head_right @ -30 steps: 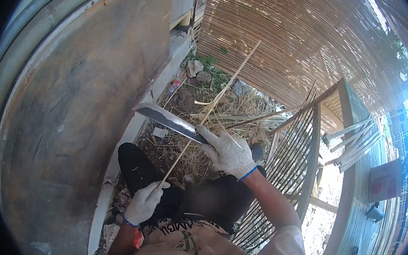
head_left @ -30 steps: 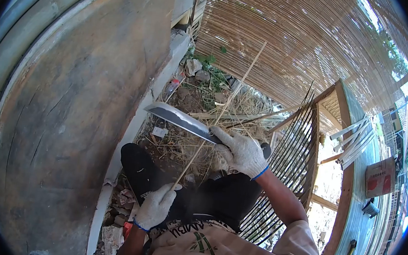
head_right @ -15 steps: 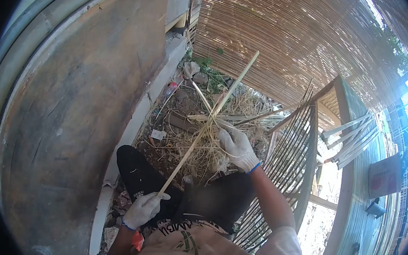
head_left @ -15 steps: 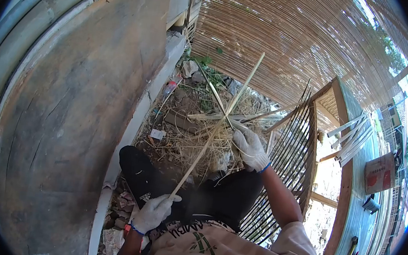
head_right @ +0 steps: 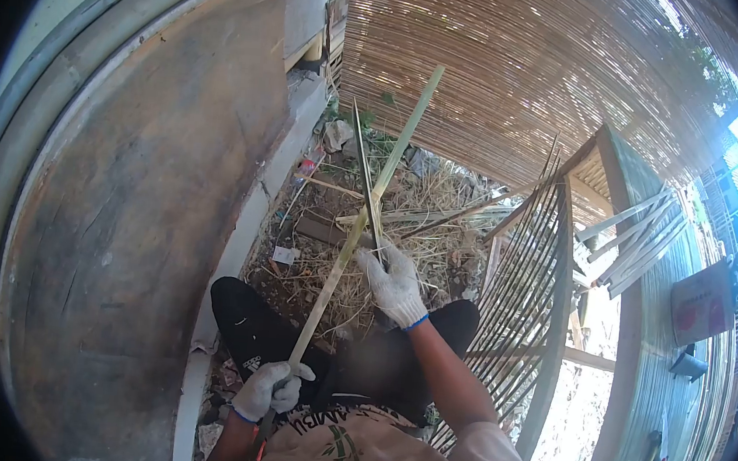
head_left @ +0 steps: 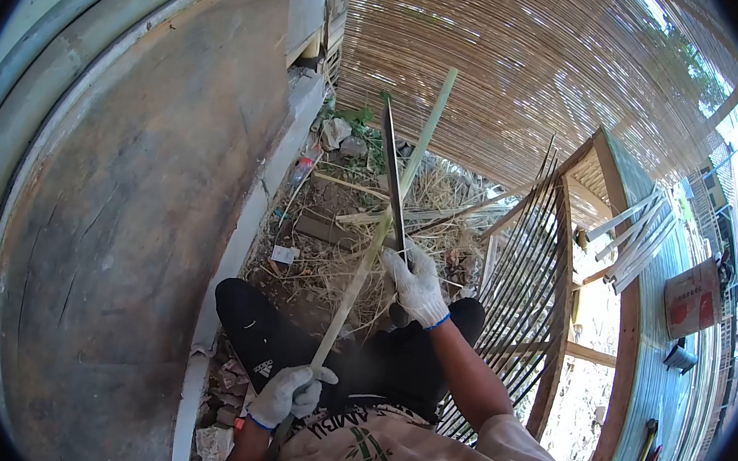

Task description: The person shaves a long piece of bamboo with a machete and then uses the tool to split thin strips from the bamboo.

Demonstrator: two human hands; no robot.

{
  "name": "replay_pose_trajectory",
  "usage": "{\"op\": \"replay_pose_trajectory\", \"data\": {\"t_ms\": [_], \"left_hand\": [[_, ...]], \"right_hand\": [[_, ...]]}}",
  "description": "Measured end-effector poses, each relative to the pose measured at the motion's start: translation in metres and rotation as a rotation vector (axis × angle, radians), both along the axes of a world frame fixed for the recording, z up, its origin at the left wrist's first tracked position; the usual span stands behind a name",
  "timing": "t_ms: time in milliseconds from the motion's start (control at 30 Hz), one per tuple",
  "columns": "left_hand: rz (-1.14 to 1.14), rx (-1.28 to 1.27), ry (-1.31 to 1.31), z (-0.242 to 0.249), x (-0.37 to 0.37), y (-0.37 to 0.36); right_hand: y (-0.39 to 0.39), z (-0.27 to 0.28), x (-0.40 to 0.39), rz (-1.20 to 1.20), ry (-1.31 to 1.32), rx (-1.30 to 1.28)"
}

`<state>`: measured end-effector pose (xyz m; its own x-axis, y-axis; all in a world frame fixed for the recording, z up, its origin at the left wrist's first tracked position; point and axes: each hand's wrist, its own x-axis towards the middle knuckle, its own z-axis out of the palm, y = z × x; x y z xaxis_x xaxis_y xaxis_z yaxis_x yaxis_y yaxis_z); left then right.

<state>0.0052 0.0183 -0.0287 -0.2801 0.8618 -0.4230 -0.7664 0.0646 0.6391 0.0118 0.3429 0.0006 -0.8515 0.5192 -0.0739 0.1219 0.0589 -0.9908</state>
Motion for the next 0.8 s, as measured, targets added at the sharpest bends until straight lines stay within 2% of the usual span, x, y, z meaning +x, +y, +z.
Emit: {"op": "replay_pose_trajectory", "data": {"t_ms": [33,100,233,300,333,400,467,533,567,633,667,700,800], "left_hand": [[-0.004,-0.002,0.004,-0.002,0.001,0.0],[-0.014,0.006,-0.079,-0.006,0.003,0.001],[-0.033,-0.01,-0.068,-0.008,0.005,0.005],[0.003,-0.212,0.266,-0.001,0.005,0.017],[0.008,-0.212,0.264,0.002,0.006,0.021],[0.152,-0.332,0.52,0.009,0.005,0.031],[0.181,-0.387,0.571,0.021,0.001,0.041],[0.216,-0.434,0.744,0.03,-0.003,0.052],[0.22,-0.435,0.743,0.028,-0.006,0.056],[0.255,-0.404,1.197,0.02,-0.011,0.066],[0.257,-0.399,1.198,0.022,-0.013,0.071],[0.294,-0.396,1.181,0.023,-0.013,0.075],[0.374,-0.371,1.17,0.022,-0.018,0.085]], "right_hand": [[-0.002,0.005,0.0,0.002,-0.072,-0.004],[-0.006,0.007,-0.004,0.011,-0.049,0.051],[-0.011,0.008,-0.009,0.016,-0.02,0.129],[-0.015,0.006,-0.011,0.01,0.022,0.165],[-0.017,0.009,-0.012,-0.008,0.014,0.138],[-0.018,0.012,-0.015,-0.022,0.01,0.117],[-0.02,0.013,-0.014,-0.011,-0.001,0.259],[-0.023,0.014,-0.015,-0.009,-0.037,0.287],[-0.025,0.014,-0.015,-0.014,-0.074,0.315],[-0.031,0.016,-0.015,-0.02,-0.028,0.39],[-0.032,0.019,-0.015,-0.03,0.02,0.464],[-0.031,0.022,-0.014,-0.011,-0.043,0.492],[-0.035,0.029,-0.013,0.035,-0.089,0.485]]}}
